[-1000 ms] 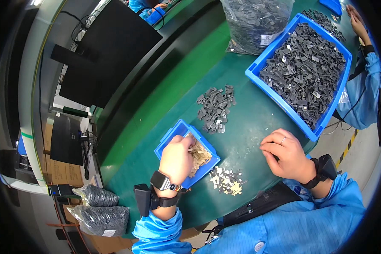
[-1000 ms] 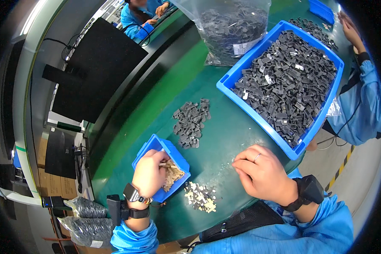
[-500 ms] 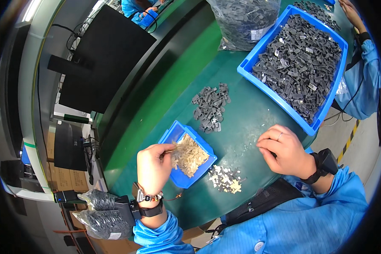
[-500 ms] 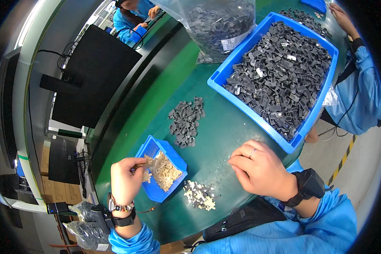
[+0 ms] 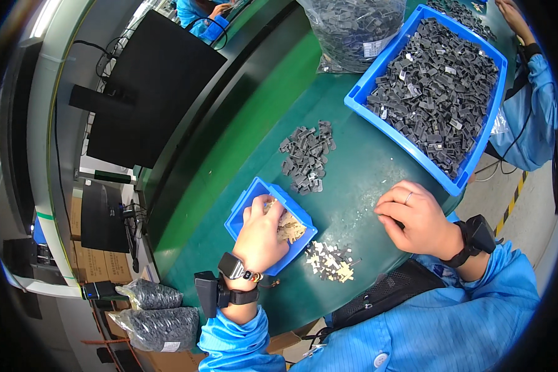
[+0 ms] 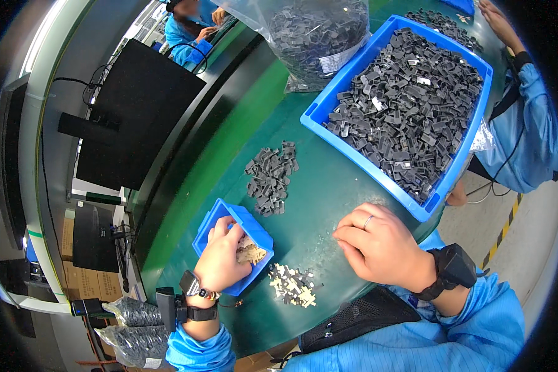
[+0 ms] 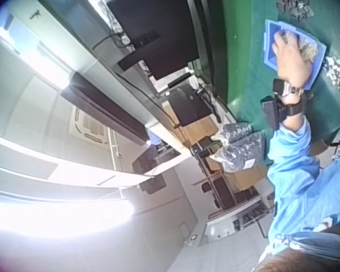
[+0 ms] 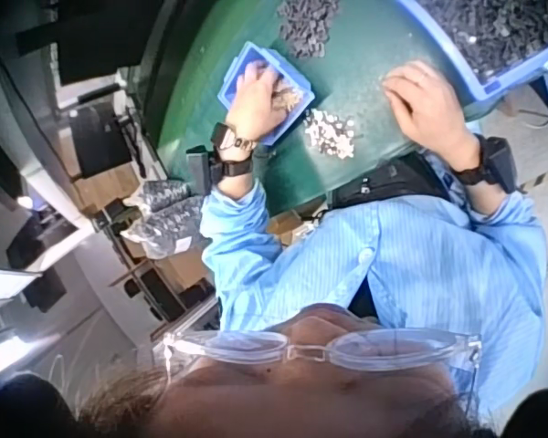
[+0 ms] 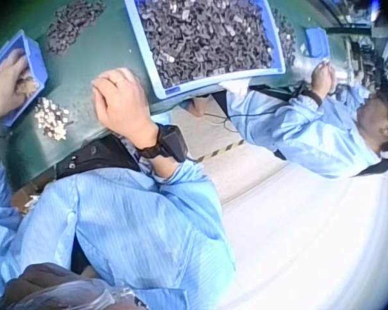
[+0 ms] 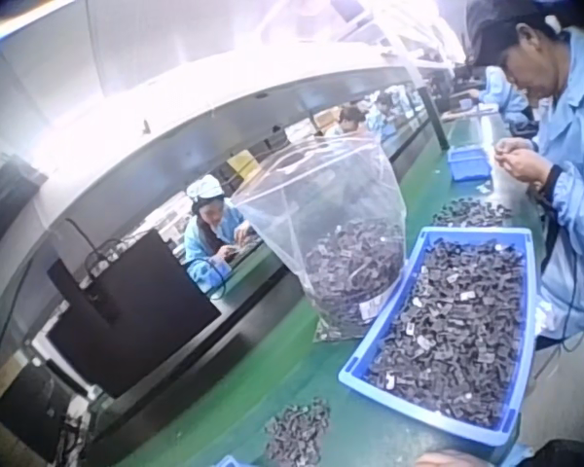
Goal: Sorting small black and beige plastic or rubber components from a pile into containers on a factory workbench.
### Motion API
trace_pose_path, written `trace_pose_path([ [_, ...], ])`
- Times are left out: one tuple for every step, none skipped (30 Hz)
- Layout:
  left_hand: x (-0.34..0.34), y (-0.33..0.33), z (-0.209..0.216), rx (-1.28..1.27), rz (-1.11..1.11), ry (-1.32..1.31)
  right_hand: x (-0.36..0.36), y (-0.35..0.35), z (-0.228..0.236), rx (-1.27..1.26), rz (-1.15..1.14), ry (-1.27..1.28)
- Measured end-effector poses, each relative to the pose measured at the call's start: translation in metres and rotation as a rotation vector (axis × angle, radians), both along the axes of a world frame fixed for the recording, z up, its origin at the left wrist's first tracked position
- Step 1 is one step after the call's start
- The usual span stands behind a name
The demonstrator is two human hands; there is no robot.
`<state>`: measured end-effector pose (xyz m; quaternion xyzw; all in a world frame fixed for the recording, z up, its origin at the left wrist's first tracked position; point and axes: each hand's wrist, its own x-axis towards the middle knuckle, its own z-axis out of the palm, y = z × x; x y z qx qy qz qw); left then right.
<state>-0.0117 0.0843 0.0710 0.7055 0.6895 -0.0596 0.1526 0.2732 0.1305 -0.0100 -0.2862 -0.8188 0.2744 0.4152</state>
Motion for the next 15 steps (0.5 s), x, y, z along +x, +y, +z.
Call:
trace_pose_path([
  [-0.003, 0.002, -0.005, 0.02, 0.014, -0.008, 0.0, 0.0, -0.001, -0.002, -0.002, -0.001],
  [-0.005, 0.002, -0.007, 0.021, 0.017, -0.005, 0.0, 0.0, 0.001, -0.007, 0.001, 0.0],
  [-0.008, 0.002, -0.009, 0.048, 0.018, -0.024, 0.0, 0.0, 0.002, -0.013, 0.005, 0.001],
  [-0.01, 0.002, -0.008, 0.075, 0.019, -0.043, 0.0, 0.0, 0.003, -0.012, 0.008, 0.003],
  [-0.011, 0.003, -0.008, 0.076, 0.017, -0.045, 0.0, -0.001, 0.002, -0.01, 0.006, 0.001],
  [-0.012, 0.004, -0.006, 0.082, 0.019, -0.047, 0.001, -0.001, 0.002, -0.007, 0.005, -0.001],
  [-0.013, 0.005, -0.005, 0.089, 0.022, -0.049, 0.0, -0.002, 0.002, -0.005, 0.003, -0.002],
  [-0.018, 0.005, -0.01, 0.184, -0.022, -0.064, 0.0, -0.002, 0.002, -0.002, 0.002, -0.004],
  [-0.018, 0.005, -0.009, 0.182, -0.023, -0.065, 0.0, -0.001, 0.001, 0.002, 0.0, -0.007],
  [-0.018, 0.006, -0.008, 0.178, 0.0, -0.055, 0.0, -0.001, 0.001, 0.001, 0.0, -0.007],
  [-0.018, 0.005, -0.005, 0.175, 0.024, -0.044, 0.0, -0.001, 0.001, 0.003, 0.002, -0.005],
  [-0.018, 0.005, -0.003, 0.192, 0.053, -0.04, 0.0, -0.001, 0.002, 0.006, 0.005, -0.003],
  [-0.02, 0.003, -0.002, 0.193, 0.055, -0.037, -0.001, -0.001, 0.003, 0.007, 0.008, 0.0],
  [-0.022, 0.004, -0.003, 0.243, 0.04, -0.087, 0.0, -0.001, 0.002, 0.003, 0.005, -0.006],
  [-0.025, 0.004, -0.004, 0.292, 0.024, -0.136, 0.0, -0.001, 0.001, -0.001, 0.003, -0.012],
])
